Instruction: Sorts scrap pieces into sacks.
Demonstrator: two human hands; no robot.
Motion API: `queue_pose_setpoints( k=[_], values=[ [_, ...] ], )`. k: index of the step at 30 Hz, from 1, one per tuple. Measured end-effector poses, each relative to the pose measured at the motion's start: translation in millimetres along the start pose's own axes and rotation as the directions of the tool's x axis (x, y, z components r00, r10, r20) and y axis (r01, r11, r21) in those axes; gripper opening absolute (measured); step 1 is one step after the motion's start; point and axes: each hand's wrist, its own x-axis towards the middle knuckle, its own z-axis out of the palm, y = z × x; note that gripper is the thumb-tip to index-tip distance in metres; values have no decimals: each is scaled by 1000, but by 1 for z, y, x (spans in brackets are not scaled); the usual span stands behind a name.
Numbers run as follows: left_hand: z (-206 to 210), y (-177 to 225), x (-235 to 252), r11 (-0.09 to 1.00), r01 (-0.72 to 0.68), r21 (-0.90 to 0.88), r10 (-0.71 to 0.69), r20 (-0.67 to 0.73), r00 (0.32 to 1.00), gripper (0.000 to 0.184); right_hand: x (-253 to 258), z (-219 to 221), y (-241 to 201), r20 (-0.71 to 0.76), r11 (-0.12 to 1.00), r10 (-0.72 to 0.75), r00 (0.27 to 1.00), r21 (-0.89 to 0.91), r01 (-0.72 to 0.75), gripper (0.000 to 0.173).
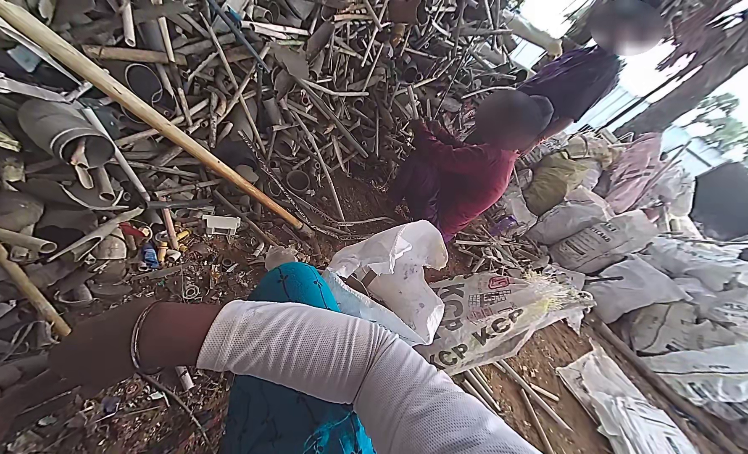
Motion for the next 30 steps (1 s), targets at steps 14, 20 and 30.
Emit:
queue_pose_setpoints(
  k=[14, 20, 30],
  values=[
    [-3, -6, 5, 1000, -18, -26, 18, 28, 999, 20, 12, 9, 6, -19, 1000, 4, 1000, -28, -4, 23],
    [1, -2, 1, 1000, -27, -15, 27, 30, 999, 20, 20, 16, 9, -43, 999, -14, 999, -34, 13, 25],
    [1, 0, -1, 1000, -10, -11, 10, 28, 1000, 19, 8, 6, 5, -21, 999, -13, 1000, -31, 12, 25]
  ],
)
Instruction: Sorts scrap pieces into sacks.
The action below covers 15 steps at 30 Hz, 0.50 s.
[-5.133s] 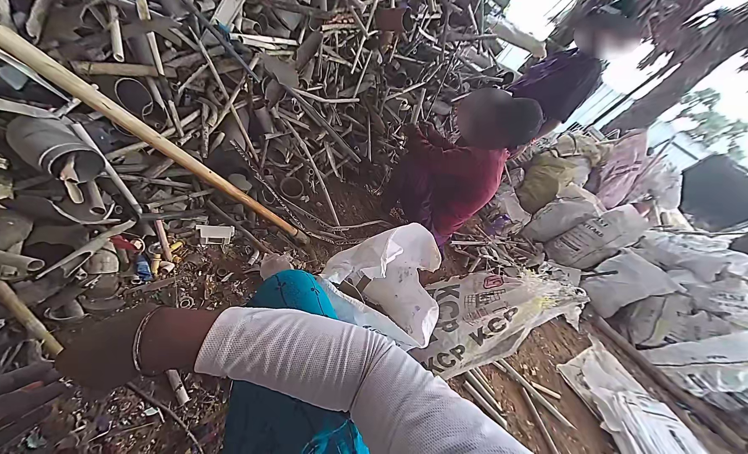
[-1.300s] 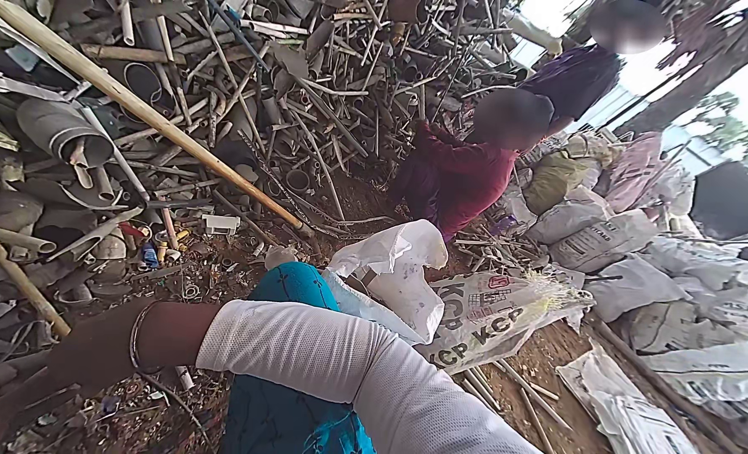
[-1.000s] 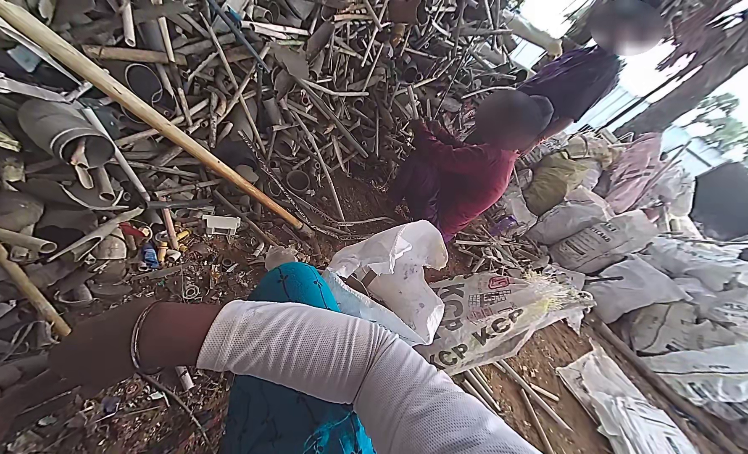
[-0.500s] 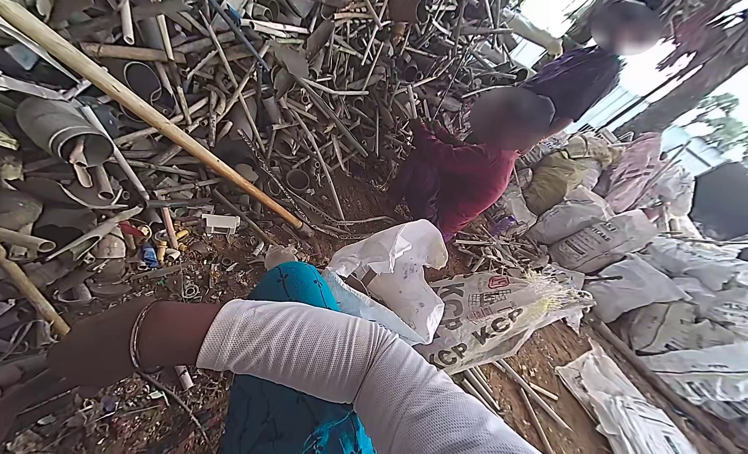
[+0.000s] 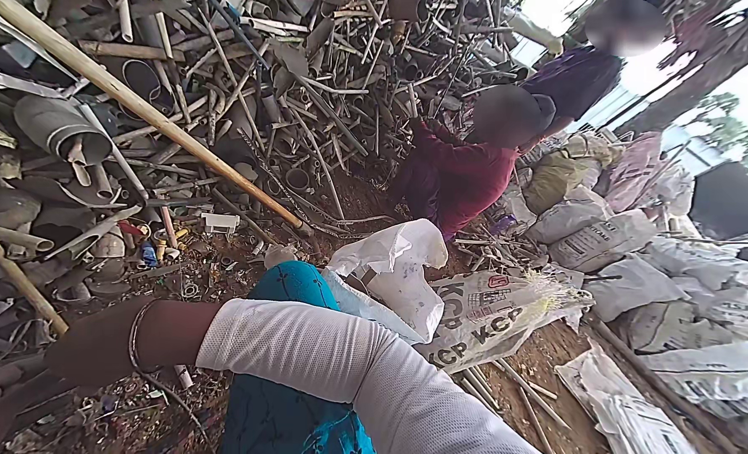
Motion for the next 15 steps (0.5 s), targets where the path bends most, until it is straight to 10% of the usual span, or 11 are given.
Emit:
queue_pose_setpoints(
  k=[15],
  values=[
    [-9, -10, 10, 1000, 5, -13, -5, -27, 1000, 23, -4, -5, 0, 15, 998, 2, 1000, 67, -3, 28]
  ],
)
